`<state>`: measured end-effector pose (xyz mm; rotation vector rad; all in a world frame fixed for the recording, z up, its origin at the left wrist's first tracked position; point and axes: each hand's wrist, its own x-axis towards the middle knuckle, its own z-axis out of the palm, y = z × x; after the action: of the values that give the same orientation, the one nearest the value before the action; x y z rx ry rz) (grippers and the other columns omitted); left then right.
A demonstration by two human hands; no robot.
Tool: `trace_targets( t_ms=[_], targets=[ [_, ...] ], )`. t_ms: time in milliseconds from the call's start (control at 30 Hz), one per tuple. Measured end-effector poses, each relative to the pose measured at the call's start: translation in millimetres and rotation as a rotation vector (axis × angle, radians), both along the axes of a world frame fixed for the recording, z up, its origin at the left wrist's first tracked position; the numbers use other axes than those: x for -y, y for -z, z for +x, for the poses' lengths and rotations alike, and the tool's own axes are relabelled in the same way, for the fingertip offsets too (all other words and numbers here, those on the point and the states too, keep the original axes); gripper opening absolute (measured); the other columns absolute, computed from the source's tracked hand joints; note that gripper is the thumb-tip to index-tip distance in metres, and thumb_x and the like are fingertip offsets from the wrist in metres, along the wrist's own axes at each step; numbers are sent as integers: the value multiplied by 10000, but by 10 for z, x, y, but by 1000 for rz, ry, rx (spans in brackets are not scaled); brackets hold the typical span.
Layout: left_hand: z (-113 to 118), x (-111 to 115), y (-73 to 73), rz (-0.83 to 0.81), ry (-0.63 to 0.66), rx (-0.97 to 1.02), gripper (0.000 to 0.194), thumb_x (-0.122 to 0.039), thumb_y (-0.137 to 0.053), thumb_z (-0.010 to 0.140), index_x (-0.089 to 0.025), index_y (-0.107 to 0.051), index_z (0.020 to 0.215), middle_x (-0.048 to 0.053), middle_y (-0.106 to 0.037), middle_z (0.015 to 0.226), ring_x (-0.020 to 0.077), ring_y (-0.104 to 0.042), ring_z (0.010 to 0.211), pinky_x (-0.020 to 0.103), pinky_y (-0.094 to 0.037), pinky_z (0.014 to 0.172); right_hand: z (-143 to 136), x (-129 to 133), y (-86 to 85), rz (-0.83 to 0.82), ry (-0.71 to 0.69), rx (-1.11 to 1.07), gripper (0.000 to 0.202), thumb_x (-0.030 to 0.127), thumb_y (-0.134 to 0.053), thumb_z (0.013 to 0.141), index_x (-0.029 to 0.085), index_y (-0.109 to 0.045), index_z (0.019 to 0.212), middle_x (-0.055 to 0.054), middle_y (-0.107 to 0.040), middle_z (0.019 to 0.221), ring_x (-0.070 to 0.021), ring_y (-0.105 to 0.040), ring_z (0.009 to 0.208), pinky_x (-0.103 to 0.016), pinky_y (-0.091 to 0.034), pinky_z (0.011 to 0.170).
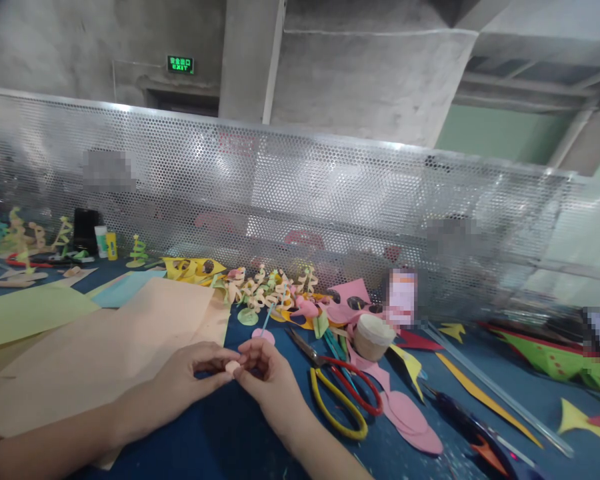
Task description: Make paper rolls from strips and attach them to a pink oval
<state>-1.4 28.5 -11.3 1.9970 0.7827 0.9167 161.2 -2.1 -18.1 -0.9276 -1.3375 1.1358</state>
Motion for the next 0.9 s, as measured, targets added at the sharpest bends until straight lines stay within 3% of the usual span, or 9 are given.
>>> trace_targets(
  t_ms=[200,433,633,900],
  targets=[
    [5,4,5,-12,-23,18,198,-321,-578,751,-209,-641,901,32,-669,876,167,-621,791,267,-485,737,4,-3,15,-59,6,-72,341,295,-753,584,199,-533,825,43,-558,709,-104,-538,686,-231,-409,676],
    [8,11,-79,-235,79,167,197,-291,-593,750,-177,-630,907,50,-686,864,184,-628,809,290,-470,752,1,42,-51,-275,-35,-173,339,365,-747,581,146,-596,791,-3,-623,747,-101,-564,707,-239,-425,737],
    [7,6,-64,-261,86,184,171,-234,-616,726,-167,-627,883,42,-687,812,177,-634,765,285,-468,730,21,-12,24,-176,-57,-28,300,405,-695,635,128,-604,702,17,-596,603,-69,-513,552,-190,-404,575],
    [30,-22,-46,-284,97,160,186,-273,-609,729,-152,-627,869,54,-684,782,180,-632,740,305,-467,733,27,-11,12,-81,-26,139,309,444,-643,669,141,-591,702,5,-594,617,-94,-512,542,-226,-403,564]
  ],
)
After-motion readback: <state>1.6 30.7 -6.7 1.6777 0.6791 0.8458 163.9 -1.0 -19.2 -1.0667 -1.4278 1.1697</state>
